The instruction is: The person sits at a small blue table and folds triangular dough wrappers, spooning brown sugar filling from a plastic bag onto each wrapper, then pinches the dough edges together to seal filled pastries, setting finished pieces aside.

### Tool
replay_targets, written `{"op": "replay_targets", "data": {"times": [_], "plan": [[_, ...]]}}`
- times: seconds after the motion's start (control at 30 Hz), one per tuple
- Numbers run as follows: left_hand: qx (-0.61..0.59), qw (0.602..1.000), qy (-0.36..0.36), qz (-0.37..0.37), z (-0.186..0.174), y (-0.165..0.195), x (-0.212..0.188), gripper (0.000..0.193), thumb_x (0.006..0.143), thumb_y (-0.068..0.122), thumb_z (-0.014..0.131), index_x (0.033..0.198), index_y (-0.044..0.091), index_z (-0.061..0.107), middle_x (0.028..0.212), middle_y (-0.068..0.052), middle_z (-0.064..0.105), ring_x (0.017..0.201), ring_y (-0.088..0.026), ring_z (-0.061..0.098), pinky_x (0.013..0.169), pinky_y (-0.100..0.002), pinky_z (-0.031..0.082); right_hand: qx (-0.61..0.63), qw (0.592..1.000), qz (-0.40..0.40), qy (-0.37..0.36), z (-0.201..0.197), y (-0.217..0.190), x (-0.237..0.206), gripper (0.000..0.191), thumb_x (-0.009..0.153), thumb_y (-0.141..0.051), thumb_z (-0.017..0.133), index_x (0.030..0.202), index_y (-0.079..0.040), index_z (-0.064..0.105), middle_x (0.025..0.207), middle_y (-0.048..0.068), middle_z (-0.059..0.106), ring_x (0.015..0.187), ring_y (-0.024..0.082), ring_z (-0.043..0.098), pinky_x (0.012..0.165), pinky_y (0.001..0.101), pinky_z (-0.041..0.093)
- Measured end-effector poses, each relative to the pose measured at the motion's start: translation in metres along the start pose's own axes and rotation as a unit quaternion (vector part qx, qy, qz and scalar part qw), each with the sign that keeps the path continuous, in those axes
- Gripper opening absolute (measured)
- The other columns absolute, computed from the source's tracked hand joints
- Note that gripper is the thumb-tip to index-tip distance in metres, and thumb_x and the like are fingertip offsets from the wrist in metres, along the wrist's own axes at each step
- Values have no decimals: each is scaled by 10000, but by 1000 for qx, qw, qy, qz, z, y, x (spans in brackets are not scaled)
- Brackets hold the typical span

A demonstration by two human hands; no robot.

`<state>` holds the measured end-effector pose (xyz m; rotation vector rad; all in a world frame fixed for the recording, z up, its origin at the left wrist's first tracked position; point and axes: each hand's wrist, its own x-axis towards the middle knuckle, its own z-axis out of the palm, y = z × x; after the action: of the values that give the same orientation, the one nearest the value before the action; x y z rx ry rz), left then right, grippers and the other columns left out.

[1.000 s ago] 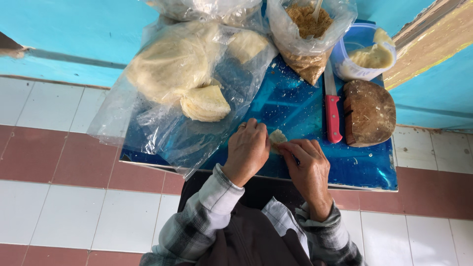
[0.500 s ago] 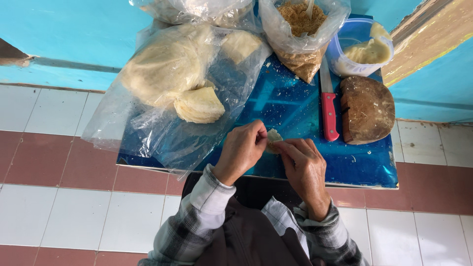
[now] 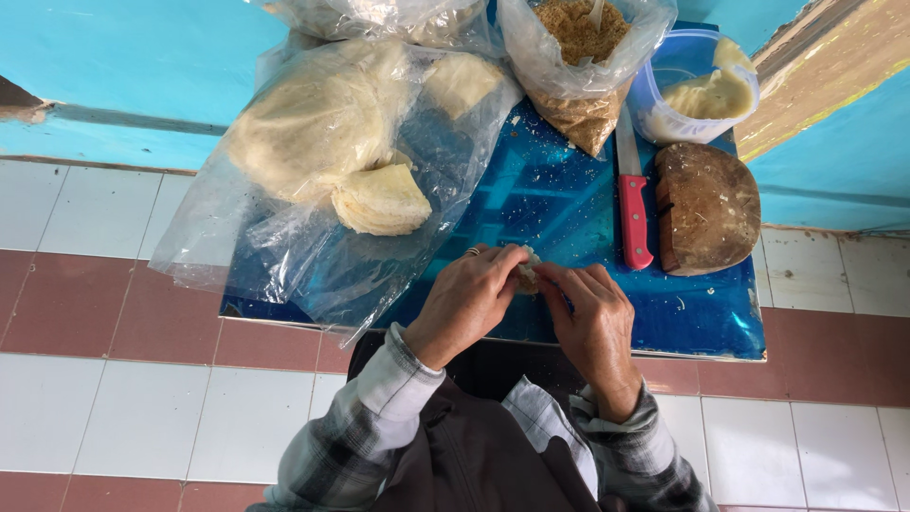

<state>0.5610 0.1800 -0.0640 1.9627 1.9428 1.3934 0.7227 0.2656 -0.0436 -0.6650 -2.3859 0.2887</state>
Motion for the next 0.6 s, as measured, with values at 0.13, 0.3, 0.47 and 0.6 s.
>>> {"op": "replay_targets", "data": {"times": [0.13, 0.3, 0.47, 0.6], "plan": [[9, 997, -64, 47, -10, -4, 0, 377, 816, 6, 719, 1171, 24, 593, 973, -124, 688, 954, -335, 680, 808, -419, 551, 1, 998, -47, -31, -10, 3, 4, 271, 813, -131, 799, 1082, -103, 774, 1022, 27, 765, 866, 233, 667, 754, 355, 544], [11, 990, -99, 96, -9, -15, 6, 242, 866, 54, 723, 1070, 55, 593, 973, -110, 680, 955, -317, 680, 937, -432, 522, 10, 992, -100, -70, -13, 11, 12, 284, 764, -150, 830, 1031, -74, 773, 1016, 44, 750, 844, 249, 639, 748, 364, 541], [28, 988, -82, 127, -5, -25, 6, 225, 898, 57, 711, 1094, 59, 598, 982, -106, 684, 954, -292, 683, 939, -425, 528, -3, 988, -139, -63, -4, 16, 14, 221, 795, -95, 808, 1013, -78, 776, 967, 45, 735, 838, 245, 644, 750, 365, 541], [-16, 990, -90, 111, -7, -31, 3, 279, 869, 89, 737, 1101, 32, 593, 956, -124, 678, 914, -327, 671, 871, -436, 528, 58, 991, -100, -62, 5, 20, 15, 179, 831, -59, 781, 1009, -70, 768, 946, 64, 711, 860, 255, 639, 736, 369, 532]]}}
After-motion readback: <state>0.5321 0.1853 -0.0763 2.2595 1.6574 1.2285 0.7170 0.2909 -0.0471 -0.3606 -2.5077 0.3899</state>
